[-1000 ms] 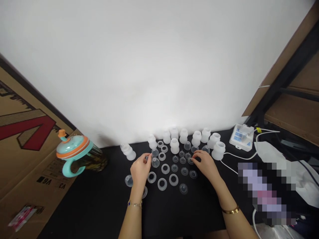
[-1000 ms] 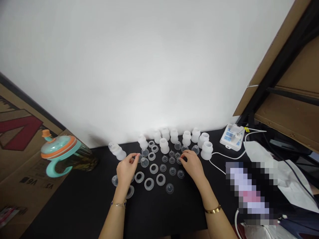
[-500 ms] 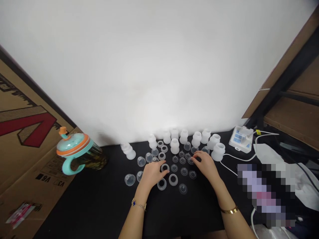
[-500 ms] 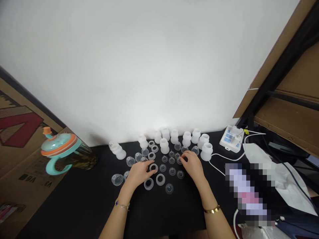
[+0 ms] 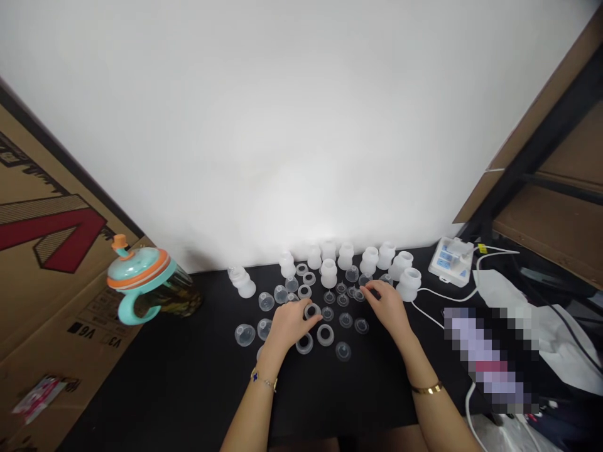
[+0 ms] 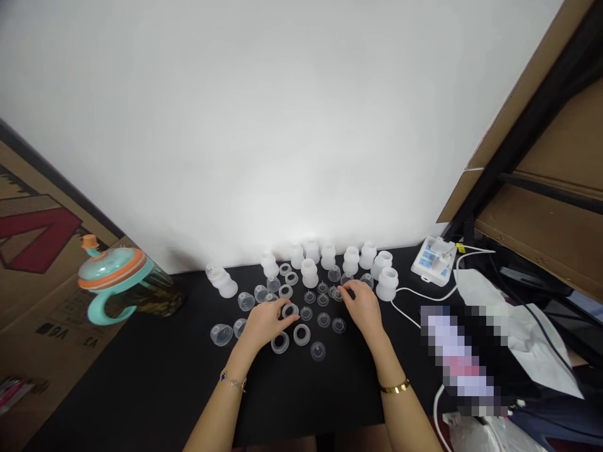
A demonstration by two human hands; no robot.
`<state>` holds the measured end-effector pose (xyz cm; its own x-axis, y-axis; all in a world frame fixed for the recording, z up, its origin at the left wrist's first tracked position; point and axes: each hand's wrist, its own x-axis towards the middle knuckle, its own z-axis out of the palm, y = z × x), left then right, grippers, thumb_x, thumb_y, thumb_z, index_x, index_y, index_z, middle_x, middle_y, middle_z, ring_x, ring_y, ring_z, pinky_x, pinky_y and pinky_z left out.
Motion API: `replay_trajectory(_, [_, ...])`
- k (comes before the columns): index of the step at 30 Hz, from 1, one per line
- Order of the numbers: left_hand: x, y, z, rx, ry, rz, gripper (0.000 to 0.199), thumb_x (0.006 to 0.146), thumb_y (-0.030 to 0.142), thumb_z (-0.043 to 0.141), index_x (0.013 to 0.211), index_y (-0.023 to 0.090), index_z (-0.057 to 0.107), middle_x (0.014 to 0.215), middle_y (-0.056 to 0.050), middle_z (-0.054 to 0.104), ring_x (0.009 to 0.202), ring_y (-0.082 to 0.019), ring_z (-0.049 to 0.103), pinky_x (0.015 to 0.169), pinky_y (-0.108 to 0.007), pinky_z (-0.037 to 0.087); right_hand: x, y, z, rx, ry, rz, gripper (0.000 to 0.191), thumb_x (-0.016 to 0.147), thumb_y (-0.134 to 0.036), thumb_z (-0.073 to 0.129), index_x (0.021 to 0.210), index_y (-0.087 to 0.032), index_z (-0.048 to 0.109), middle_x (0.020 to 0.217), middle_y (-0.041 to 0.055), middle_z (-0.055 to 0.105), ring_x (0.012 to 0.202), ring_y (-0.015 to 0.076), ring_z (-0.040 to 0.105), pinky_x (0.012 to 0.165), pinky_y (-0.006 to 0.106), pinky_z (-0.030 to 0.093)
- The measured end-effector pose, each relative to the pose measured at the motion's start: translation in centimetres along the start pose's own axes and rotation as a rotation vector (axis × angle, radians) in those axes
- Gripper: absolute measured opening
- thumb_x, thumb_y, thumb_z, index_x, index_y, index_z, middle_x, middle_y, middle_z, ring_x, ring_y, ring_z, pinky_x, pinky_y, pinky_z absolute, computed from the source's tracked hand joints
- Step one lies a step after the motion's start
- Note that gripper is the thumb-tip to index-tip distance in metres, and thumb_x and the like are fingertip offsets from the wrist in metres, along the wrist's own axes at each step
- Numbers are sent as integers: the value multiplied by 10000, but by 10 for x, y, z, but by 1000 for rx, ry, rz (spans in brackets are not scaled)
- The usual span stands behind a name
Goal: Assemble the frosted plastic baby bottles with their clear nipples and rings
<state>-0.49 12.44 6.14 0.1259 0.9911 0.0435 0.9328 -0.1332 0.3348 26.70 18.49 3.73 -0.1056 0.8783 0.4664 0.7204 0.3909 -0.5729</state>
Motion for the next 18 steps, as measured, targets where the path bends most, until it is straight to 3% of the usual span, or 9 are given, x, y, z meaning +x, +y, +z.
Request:
replay_trajectory(8, [-2,1,-1,-31,91,28,434,894,570,580,1152,234,676,764,-20,704,719,-206,680,613,-266,422,2,-8,-4,361,17,232,412,890,-619,555,804,-225,636,806,61,709,739,236,628,677,350,484])
replay_trajectory(12, [-1,1,2,-33,127,43,445,903,580,560,1154,231,673,757,-21,707,708,-207,681,613,-272,431,3,-10,-4,740,33,398,431,799,-654,653,802,-222,652,933,81,734,877,261,649,641,323,533])
replay_trajectory(18, [-1,1,5,-39,158,53,434,899,580,566,1139,235,674,730,-16,701,688,-203,681,616,-266,443,4,-12,-8,1108,56,630,350,779,-558,728,761,-231,605,1007,72,749,1047,286,646,658,341,604])
